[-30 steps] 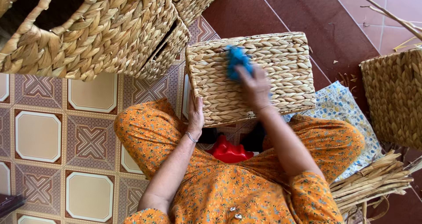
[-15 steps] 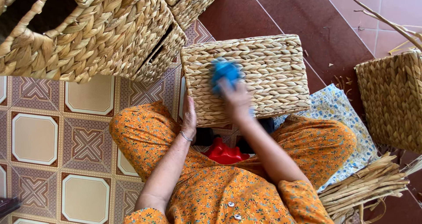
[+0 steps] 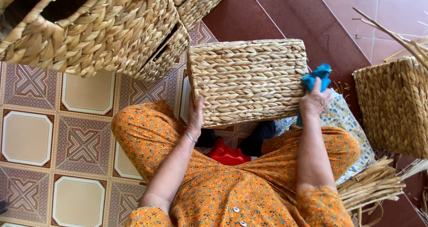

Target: The person sits on the floor and wipes the exterior and interior of a woven basket with a blue cloth. They rotate the basket to clean all sides and then place it on a stack of similar baskets.

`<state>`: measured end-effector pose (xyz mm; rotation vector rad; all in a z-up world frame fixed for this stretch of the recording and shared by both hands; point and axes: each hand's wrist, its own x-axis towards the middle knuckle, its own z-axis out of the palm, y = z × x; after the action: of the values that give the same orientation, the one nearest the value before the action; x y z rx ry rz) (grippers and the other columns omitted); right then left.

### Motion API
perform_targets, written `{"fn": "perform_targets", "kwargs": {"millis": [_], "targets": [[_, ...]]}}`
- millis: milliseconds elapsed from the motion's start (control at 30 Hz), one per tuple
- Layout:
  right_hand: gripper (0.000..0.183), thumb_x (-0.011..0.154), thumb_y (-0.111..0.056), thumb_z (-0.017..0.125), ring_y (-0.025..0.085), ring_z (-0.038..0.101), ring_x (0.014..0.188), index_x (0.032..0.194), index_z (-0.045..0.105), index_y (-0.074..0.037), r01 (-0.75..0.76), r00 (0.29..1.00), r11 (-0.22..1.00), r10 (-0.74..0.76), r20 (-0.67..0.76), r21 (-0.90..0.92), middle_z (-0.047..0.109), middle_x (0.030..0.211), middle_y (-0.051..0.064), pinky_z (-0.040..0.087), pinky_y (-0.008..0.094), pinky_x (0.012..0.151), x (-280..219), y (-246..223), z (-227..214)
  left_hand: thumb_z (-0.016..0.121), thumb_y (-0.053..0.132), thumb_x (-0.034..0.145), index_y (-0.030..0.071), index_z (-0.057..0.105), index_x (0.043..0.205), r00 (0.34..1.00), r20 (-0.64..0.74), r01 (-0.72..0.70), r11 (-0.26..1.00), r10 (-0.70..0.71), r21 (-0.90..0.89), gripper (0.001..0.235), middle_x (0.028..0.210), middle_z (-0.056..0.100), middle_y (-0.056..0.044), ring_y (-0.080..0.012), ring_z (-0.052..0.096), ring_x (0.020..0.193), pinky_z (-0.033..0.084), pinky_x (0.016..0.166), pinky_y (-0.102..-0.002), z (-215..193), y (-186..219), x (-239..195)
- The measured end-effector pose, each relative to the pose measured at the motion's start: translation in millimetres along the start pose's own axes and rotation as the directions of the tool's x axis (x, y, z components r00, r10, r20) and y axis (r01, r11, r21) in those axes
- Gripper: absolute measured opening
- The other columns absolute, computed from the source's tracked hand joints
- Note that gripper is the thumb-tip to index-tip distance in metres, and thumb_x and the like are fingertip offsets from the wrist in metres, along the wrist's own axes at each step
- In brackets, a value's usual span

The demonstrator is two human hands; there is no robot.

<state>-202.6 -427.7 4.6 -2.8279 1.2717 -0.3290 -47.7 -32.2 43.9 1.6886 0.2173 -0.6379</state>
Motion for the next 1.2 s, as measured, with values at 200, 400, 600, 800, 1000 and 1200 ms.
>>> {"fn": "perform_targets", "kwargs": {"millis": [200,400,600,800,1000,1200], "targets": [[0.068,0.09,0.007,0.055,0.037,0.058,0.104,0.152,0.048,-0.02,-0.013,0.985,0.936,-0.049,0.165,0.352,0.058,0.113,0.021,0.052,0.051,0.078,19,-105,8,0.075,0.045,0.092,0.003,0.046,0.15,0.986,0.094,-0.141,0.99,0.138,0.028,0.077,0.13,0.069,-0.016,-0.027,0.067,0.117,0.056,0.101,-0.036,5,1,-31],[0.073,0.08,0.004,0.056,0.033,0.059,0.097,0.145,0.053,-0.029,0.67,0.687,0.57,-0.718,-0.107,0.476,0.057,0.116,0.015,0.054,0.045,0.071,-41,-297,-64,0.072,0.047,0.089,0.008,0.022,0.158,0.967,0.122,-0.223,0.974,0.225,-0.029,0.094,0.139,0.056,-0.01,-0.0223,0.057,0.124,0.05,0.103,-0.036,3,8,-24],[0.067,0.085,0.003,0.068,0.033,0.061,0.098,0.142,0.056,-0.03,0.657,0.734,0.625,-0.657,-0.172,0.421,0.061,0.115,0.012,0.053,0.047,0.076,38,-215,-42,0.07,0.042,0.094,0.007,0.035,0.158,0.952,0.095,-0.287,0.957,0.289,-0.037,0.081,0.137,0.062,-0.014,-0.0234,0.06,0.122,0.051,0.103,-0.036,1,-4,-15],[0.068,0.089,-0.021,0.074,0.049,0.056,0.11,0.154,0.056,-0.035,0.152,0.981,0.98,-0.165,0.102,0.125,0.062,0.124,0.024,0.052,0.057,0.088,103,-22,18,0.073,0.041,0.091,0.003,0.036,0.154,0.946,0.05,-0.317,0.946,0.32,-0.062,0.082,0.136,0.06,-0.013,-0.0217,0.059,0.121,0.051,0.1,-0.036,1,-15,-6],[0.056,0.094,-0.014,0.072,0.019,0.066,0.106,0.148,0.061,-0.02,-0.456,0.877,0.449,0.08,0.474,0.768,0.071,0.125,0.008,0.055,0.037,0.092,101,30,65,0.081,0.053,0.089,-0.019,0.066,0.116,0.996,0.083,0.02,0.995,-0.028,0.094,0.078,0.1,0.069,-0.028,-0.0339,0.064,0.094,0.054,0.088,-0.046,-22,16,31],[0.053,0.094,-0.009,0.072,0.014,0.066,0.101,0.145,0.059,-0.015,-0.585,0.811,0.198,0.109,0.575,0.787,0.07,0.12,0.002,0.057,0.033,0.087,99,35,54,0.085,0.051,0.074,-0.002,0.044,0.143,0.996,0.004,-0.089,0.95,0.092,0.298,0.096,0.123,0.068,-0.015,-0.0254,0.067,0.112,0.053,0.1,-0.039,-6,55,69]]}}
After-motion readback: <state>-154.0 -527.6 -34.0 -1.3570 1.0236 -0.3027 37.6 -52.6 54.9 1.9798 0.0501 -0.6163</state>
